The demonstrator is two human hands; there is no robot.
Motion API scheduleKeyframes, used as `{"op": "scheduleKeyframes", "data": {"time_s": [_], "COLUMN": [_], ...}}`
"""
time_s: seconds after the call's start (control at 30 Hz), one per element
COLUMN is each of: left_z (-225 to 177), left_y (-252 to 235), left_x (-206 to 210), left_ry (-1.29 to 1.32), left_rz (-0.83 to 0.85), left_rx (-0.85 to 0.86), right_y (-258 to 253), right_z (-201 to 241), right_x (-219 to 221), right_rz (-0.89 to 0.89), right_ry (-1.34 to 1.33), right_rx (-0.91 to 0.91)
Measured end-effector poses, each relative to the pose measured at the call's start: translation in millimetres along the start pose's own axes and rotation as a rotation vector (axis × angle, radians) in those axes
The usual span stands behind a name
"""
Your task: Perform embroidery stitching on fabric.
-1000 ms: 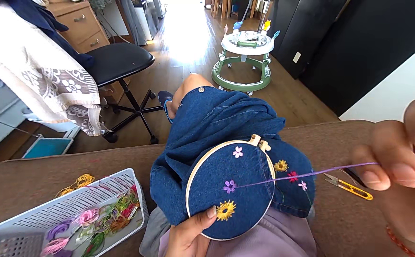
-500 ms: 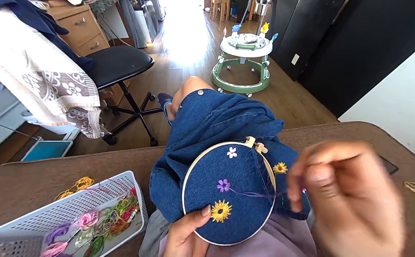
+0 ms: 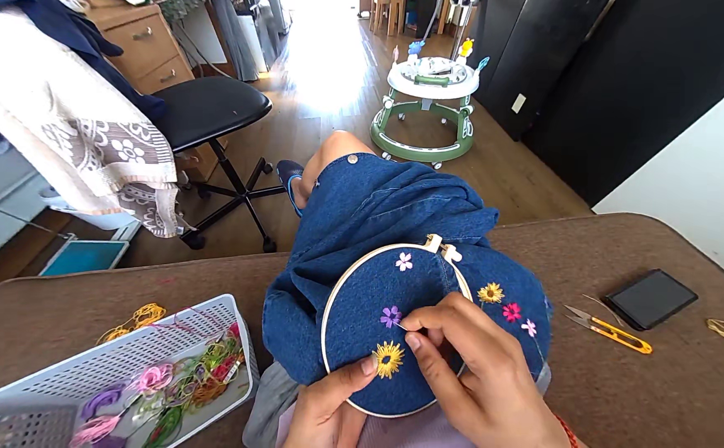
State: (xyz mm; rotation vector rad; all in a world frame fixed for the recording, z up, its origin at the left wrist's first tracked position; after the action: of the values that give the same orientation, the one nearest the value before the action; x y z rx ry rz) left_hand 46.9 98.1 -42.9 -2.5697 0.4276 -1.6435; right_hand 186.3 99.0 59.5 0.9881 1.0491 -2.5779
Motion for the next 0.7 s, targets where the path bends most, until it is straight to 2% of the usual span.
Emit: {"op": "scheduleKeyframes", "data": {"time_s": [0.33, 0.7], "left_z": [-6.4, -11.3], "left_y": [4.7, 6.7], "left_x": [-1.0, 3.2], "left_ry": [-0.137, -0.28], "left_rz": [-0.092, -0.078], "left_rx": [0.083, 0.122], "right_y": [0.6, 2.0], "right_z": [-2.2, -4.9], "right_x": [0.9, -0.7], "right_rz": [0.012, 0.052], "right_ry": [-0.042, -0.151], "right_rx": [0.025, 0.051]}}
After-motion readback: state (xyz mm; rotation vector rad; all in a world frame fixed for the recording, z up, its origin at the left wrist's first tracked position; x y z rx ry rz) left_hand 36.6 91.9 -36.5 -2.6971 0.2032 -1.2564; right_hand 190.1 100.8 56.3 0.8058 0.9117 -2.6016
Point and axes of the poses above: each hand's wrist, its own y-axis away from the middle knuckle, its own x-axis out of the palm, z = x × y, the point moved 10 cm from there along -y, towards the middle knuckle, and after that the axes turned 10 degrees about z, right-handed, at the moved point
